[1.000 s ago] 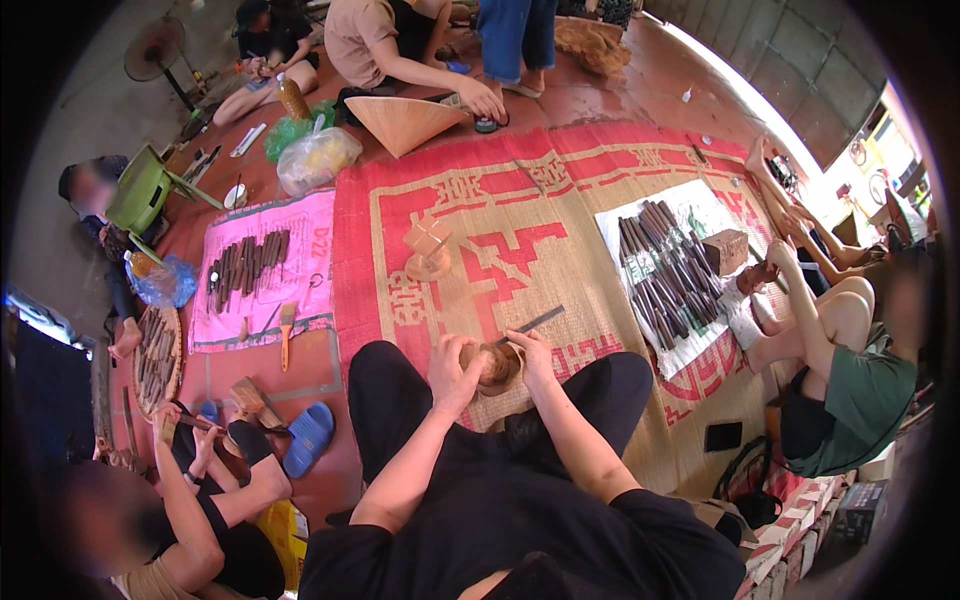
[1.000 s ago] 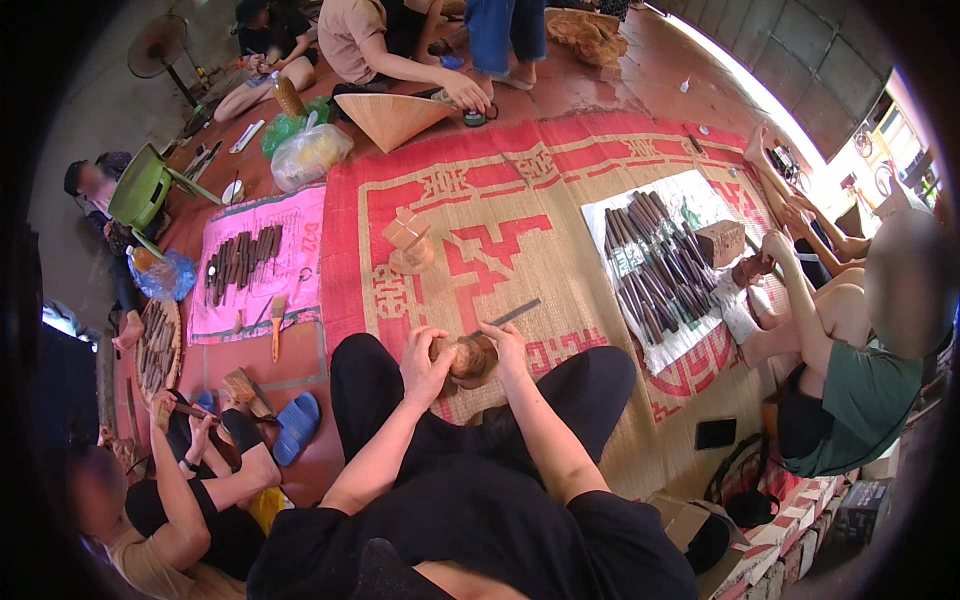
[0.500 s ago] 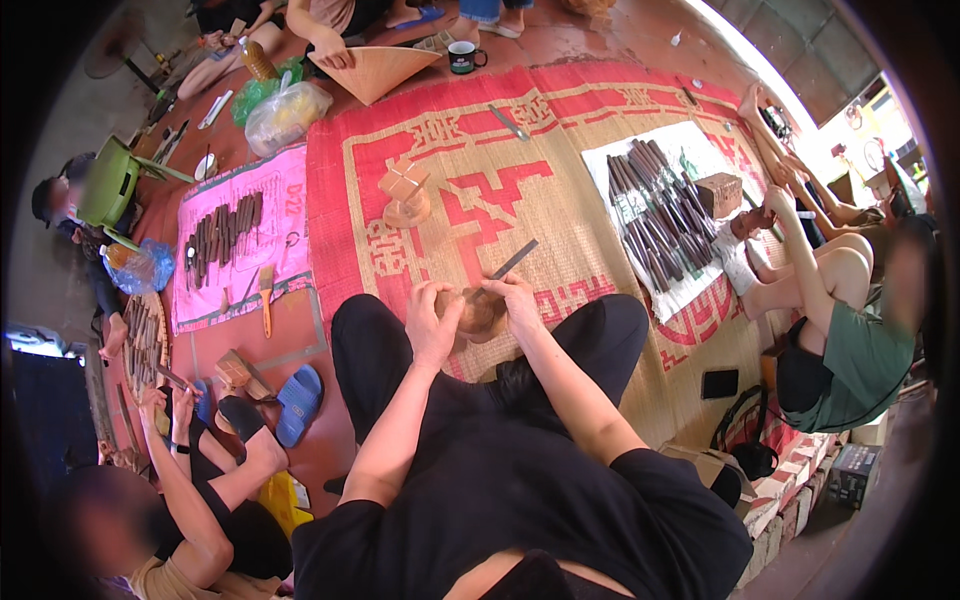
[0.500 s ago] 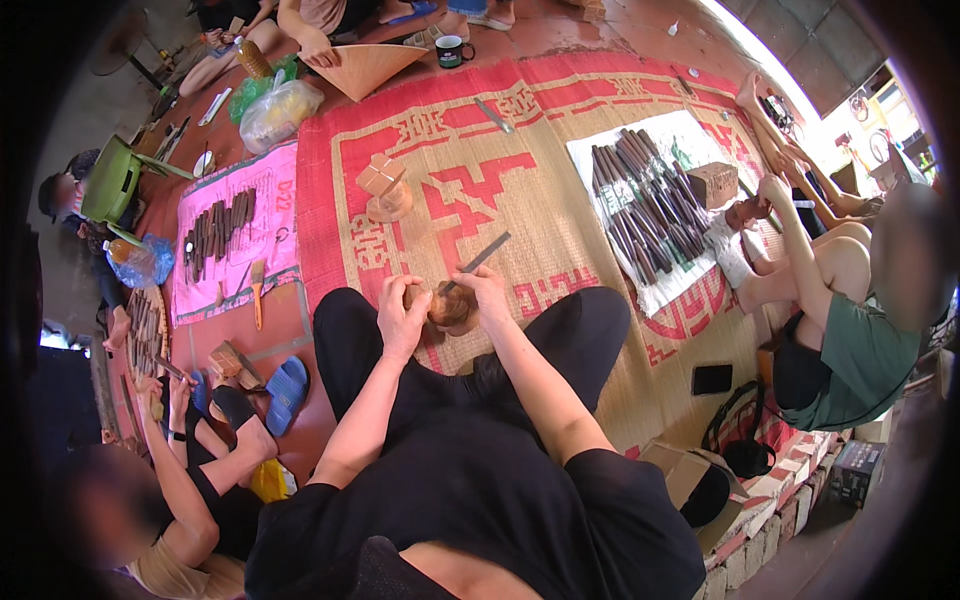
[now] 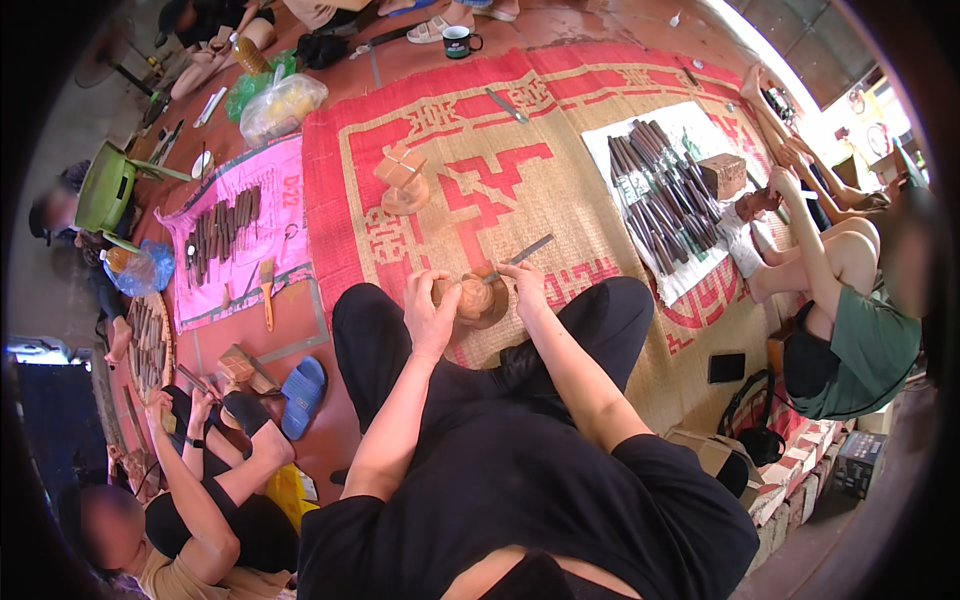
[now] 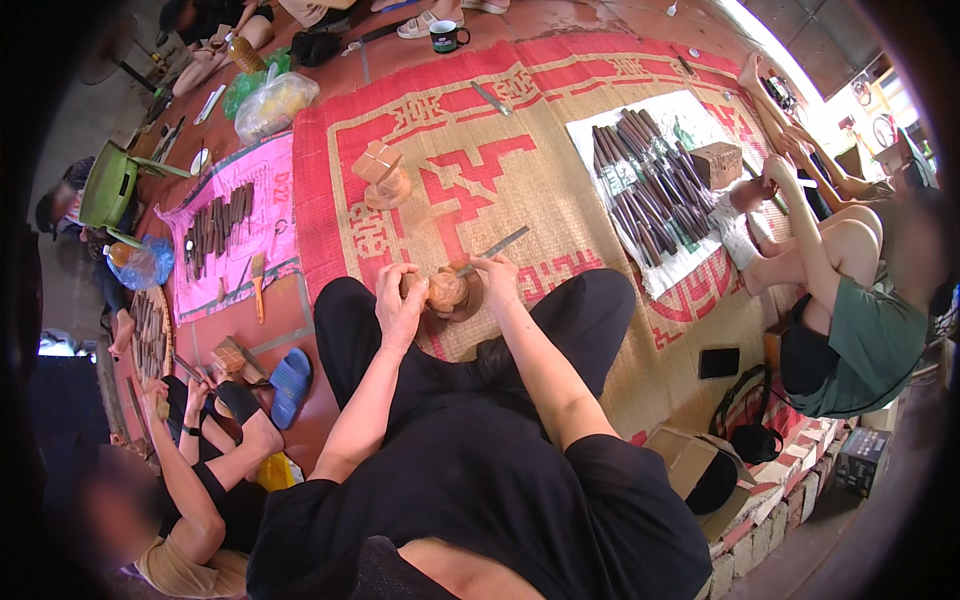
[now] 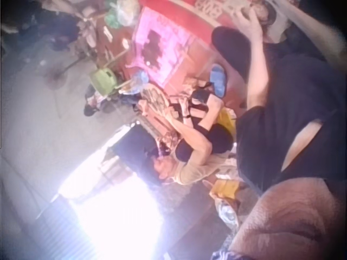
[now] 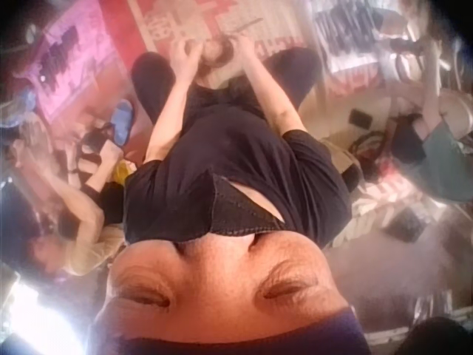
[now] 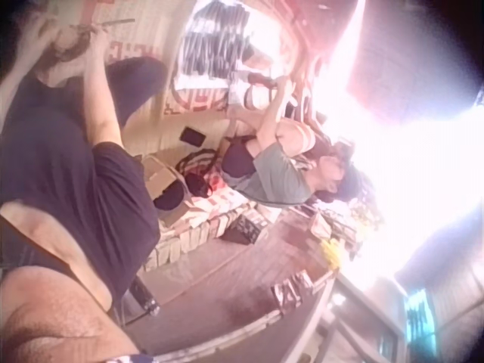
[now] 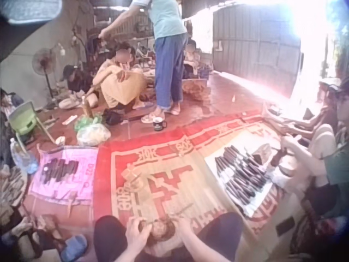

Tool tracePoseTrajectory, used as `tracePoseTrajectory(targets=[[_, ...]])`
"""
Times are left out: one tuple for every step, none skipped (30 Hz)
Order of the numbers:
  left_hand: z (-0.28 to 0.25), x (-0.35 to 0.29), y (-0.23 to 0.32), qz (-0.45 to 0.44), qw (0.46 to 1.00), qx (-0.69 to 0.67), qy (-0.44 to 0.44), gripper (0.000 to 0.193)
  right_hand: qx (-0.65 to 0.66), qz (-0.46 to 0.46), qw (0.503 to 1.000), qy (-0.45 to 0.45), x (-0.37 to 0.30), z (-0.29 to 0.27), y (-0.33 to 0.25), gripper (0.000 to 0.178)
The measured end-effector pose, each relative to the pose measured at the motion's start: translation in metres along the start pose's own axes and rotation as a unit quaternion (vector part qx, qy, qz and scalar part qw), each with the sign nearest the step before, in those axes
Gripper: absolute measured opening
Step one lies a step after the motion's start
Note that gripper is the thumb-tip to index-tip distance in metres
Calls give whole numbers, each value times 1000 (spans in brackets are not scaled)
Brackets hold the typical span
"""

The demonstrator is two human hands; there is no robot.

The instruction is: The person sits on a mat and carves a small wooden object using a chisel. They hold the object in their left hand and the tool in their right, repeatedly shaping the wood. Other people are seated nearby, also working on similar wooden items.

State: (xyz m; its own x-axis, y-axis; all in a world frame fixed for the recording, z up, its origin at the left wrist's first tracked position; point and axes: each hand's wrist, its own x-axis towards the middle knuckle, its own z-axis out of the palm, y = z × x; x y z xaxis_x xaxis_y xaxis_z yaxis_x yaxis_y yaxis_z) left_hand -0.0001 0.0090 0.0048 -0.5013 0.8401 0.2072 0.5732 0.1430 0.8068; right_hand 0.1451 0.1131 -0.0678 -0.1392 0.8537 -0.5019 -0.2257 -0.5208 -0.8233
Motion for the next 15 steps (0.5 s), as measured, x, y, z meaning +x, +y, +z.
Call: tracePoseTrajectory(targets=[[1,0,-2,6,1000,-1,5,25,12,-4,1000,-21,2,2,0,13],[1,1,-4,1,1000,-3,3,25,25,-8,999,-42,4,4,0,12],[1,2,-2,-4,1000,-6,-2,25,37,-12,997,-60,4,6,1,12],[0,1,-2,-12,1000,-8,-3,26,70,14,995,-71,-19,25,-25,12],[1,0,-3,-13,1000,-3,-3,26,63,34,995,-75,-20,26,-23,12],[3,0,-3,-8,1000,0,-3,26,58,49,994,-78,-21,26,-23,13],[3,3,-3,-2,1000,6,0,26,54,63,993,-84,-19,29,-24,13],[5,2,-3,12,1000,0,-6,27,53,55,993,-85,-5,18,-7,14],[4,2,1,29,999,21,-1,27,44,35,997,-58,3,14,0,14],[6,2,1,33,999,21,-6,26,34,15,999,-30,9,10,4,15],[6,2,2,37,999,22,-12,26,24,-4,1000,-2,16,6,8,15],[7,0,4,33,999,19,-12,26,27,-25,999,10,14,7,2,17],[6,0,3,32,999,17,-12,27,51,-20,998,-18,11,11,-2,16],[6,0,2,32,999,15,-12,28,75,-15,996,-47,9,14,-6,15],[7,-1,3,31,999,11,-15,29,98,-10,992,-72,1,18,-13,15]])
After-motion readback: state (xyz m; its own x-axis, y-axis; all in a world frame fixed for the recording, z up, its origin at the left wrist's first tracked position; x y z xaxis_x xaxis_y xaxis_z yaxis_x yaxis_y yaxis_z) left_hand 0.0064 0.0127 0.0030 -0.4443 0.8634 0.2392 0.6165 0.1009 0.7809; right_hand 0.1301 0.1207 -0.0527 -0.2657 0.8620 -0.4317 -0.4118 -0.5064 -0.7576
